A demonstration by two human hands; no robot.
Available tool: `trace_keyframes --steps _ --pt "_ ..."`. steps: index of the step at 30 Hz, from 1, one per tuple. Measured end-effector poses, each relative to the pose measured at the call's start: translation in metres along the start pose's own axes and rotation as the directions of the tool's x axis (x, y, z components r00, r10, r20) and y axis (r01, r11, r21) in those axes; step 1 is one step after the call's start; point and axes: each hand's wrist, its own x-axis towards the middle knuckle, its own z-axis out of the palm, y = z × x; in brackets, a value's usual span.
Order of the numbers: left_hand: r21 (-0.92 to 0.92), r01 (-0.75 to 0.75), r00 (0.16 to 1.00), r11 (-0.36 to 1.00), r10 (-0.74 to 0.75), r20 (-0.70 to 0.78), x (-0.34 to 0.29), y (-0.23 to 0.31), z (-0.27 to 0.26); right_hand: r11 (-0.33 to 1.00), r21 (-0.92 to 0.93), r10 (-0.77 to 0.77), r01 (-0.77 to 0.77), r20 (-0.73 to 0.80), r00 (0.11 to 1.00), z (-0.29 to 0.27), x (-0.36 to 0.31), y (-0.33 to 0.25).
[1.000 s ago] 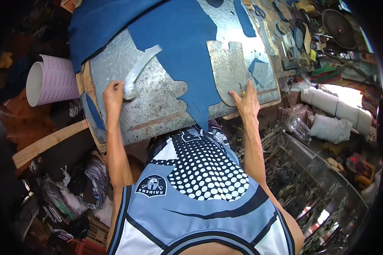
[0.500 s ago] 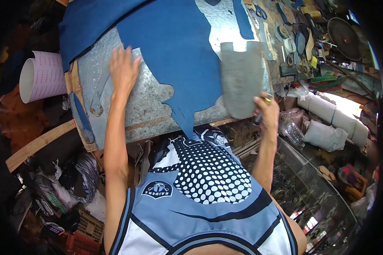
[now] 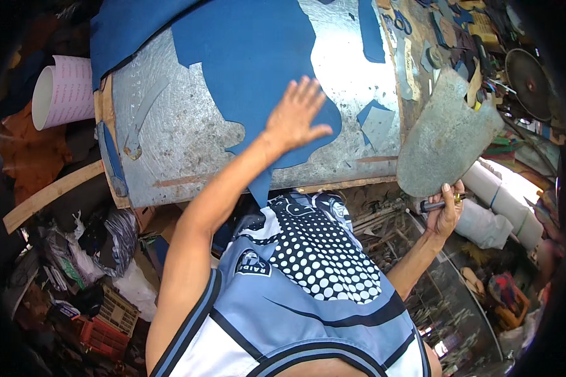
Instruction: Cutting shapes out of blue leather material using a metal template and a hand knife.
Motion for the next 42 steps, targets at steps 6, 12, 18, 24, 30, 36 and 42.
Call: trace_keyframes --steps 6,12,18,24,30,36,42 --pt "-0.316 -0.081 0.995 0.945 0.096 0.033 -0.065 0.069 0.014 1.000 -0.011 0.022 -0.021 0.057 0.998 0.027 0.046 0.010" --pt "-0.225 0.319 0.948 0.921 -0.314 0.058 -0.139 0.050 -0.006 0.996 -0.031 0.085 -0.081 0.156 0.984 0.072 0.072 0.025" --pt "-0.222 0.505 0.847 0.834 -0.528 -0.058 -0.201 0.045 -0.026 0.991 -0.067 0.125 -0.113 0.223 0.967 0.117 0.093 0.042" --pt "-0.335 0.489 0.821 0.805 -0.555 -0.133 -0.212 0.039 -0.040 0.988 0.058 0.120 -0.142 0.294 0.948 0.151 0.131 0.055" --pt "-0.179 0.738 0.546 0.651 -0.731 -0.409 -0.250 -0.105 -0.066 0.960 0.173 0.147 -0.218 0.352 0.925 0.159 0.195 0.071" --pt "0.026 0.787 0.569 0.616 -0.709 -0.417 -0.244 -0.191 -0.075 0.939 0.184 0.195 -0.289 0.407 0.892 0.191 0.166 0.088" --pt "0.146 0.811 0.572 0.567 -0.714 -0.404 -0.245 -0.205 -0.078 0.947 0.099 0.248 -0.305 0.374 0.894 0.208 0.153 0.103"
